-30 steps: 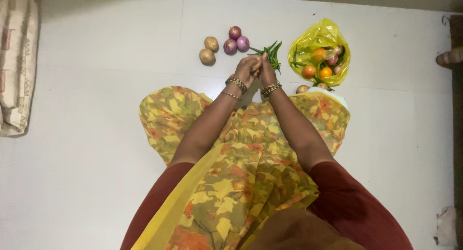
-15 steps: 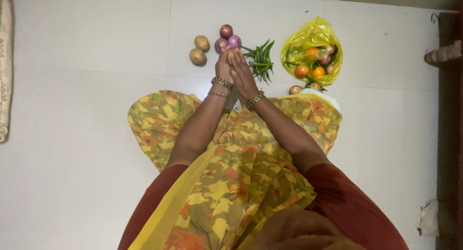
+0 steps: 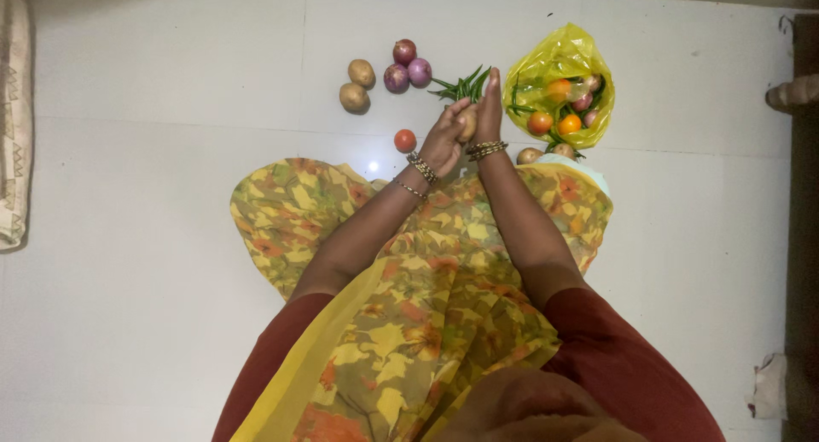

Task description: The person sits on the floor and rubs various vegetables, including tomatoes, potatoes, and green chilies, between their hands. They pick up each item from a pile or a plastic bag, rub it, and place it back down.

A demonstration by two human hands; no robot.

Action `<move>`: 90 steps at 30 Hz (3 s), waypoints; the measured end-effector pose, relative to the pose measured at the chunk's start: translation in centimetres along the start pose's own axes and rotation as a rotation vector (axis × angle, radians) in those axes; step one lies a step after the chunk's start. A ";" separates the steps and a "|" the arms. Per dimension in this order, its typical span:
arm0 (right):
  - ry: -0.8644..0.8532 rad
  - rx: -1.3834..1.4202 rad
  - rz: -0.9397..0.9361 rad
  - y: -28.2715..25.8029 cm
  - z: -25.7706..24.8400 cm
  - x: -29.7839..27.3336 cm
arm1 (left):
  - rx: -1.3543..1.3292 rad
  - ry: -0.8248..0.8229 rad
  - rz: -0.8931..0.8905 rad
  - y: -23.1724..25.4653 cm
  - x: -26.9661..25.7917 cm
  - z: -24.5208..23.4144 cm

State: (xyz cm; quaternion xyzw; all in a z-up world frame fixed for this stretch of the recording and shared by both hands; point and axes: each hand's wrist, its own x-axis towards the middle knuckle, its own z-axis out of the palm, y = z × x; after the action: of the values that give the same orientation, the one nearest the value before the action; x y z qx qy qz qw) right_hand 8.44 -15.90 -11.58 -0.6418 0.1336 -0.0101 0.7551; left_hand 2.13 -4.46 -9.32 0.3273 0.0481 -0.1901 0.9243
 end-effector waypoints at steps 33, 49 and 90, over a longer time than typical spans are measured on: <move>-0.111 -0.292 -0.102 0.6 1.6 -1.2 | 0.110 0.159 0.077 0.3 -0.1 0.2; -0.489 -0.820 -0.620 -7.2 3.7 -5.9 | -0.003 0.051 -0.043 5.2 -0.2 -1.7; -0.286 0.137 0.049 -1.0 2.3 -3.5 | 1.072 0.189 0.558 -3.6 3.1 -6.0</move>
State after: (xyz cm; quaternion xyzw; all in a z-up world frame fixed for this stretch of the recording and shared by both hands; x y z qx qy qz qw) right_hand 5.69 -13.20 -9.59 -0.5802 0.0394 0.0909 0.8084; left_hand 3.81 -4.31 -16.79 0.7627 -0.0600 0.0914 0.6374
